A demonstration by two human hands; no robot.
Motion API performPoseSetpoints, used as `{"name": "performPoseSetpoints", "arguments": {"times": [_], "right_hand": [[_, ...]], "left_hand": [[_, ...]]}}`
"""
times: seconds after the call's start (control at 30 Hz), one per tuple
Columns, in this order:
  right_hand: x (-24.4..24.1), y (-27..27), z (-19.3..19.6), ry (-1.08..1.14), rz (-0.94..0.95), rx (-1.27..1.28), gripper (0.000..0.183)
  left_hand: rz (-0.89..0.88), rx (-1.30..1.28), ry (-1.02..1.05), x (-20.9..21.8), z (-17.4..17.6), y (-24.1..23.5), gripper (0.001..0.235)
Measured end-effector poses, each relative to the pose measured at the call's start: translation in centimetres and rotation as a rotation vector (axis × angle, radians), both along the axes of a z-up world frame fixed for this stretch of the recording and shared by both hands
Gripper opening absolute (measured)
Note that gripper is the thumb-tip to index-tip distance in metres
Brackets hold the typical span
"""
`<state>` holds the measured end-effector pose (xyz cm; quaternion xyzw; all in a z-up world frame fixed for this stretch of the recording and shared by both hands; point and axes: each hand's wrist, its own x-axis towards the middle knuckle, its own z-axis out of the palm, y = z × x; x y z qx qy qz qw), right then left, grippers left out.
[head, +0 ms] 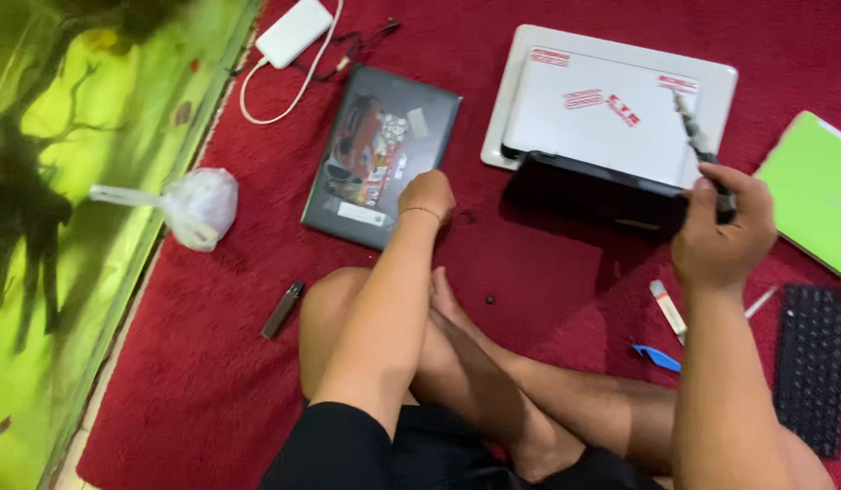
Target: The person disassembles a black laptop while sitting on the floor. They use a screwdriver to remove screws from the back cover, then use a plastic pry tool to separate the casing. The person proceeds to unscrew and remove internal components, including a metal shield and a hard drive, exposing the motherboard.
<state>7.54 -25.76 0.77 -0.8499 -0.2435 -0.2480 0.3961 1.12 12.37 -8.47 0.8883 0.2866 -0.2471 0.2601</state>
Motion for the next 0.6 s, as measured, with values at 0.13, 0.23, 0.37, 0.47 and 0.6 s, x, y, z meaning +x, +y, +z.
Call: {"name": "performPoseSetpoints", "arguments": {"times": [0.13, 0.23, 0.37, 0.47, 0.6], "right_hand": [[-0.5, 0.0, 0.4, 0.015, 0.008, 0.014, 0.015], [-0.5, 0.1, 0.4, -0.004, -0.003, 0.016, 0.014], [-0.9, 0.5, 1.0, 0.018, 0.007, 0.049, 0.013], [-1.1, 0.6, 1.3, -0.001, 0.007, 0.029, 0.013], [-1.3, 0.7, 1.4, -0.003, 0.01, 0.025, 0.013]], "left_hand": [[0.037, 0.031, 0.057, 0.3, 1.1, -0.9, 0.019], [0.048, 0.052, 0.044, 0.3, 0.6, -1.0, 0.026], [0.052, 0.061, 0.046, 0.4, -0.3, -1.0, 0.016], [0.061, 0.049, 0.018, 0.4, -0.9, -0.8, 0.011], [0.065, 0.019, -0.007, 0.4, -2.0, -0.3, 0.013]]}}
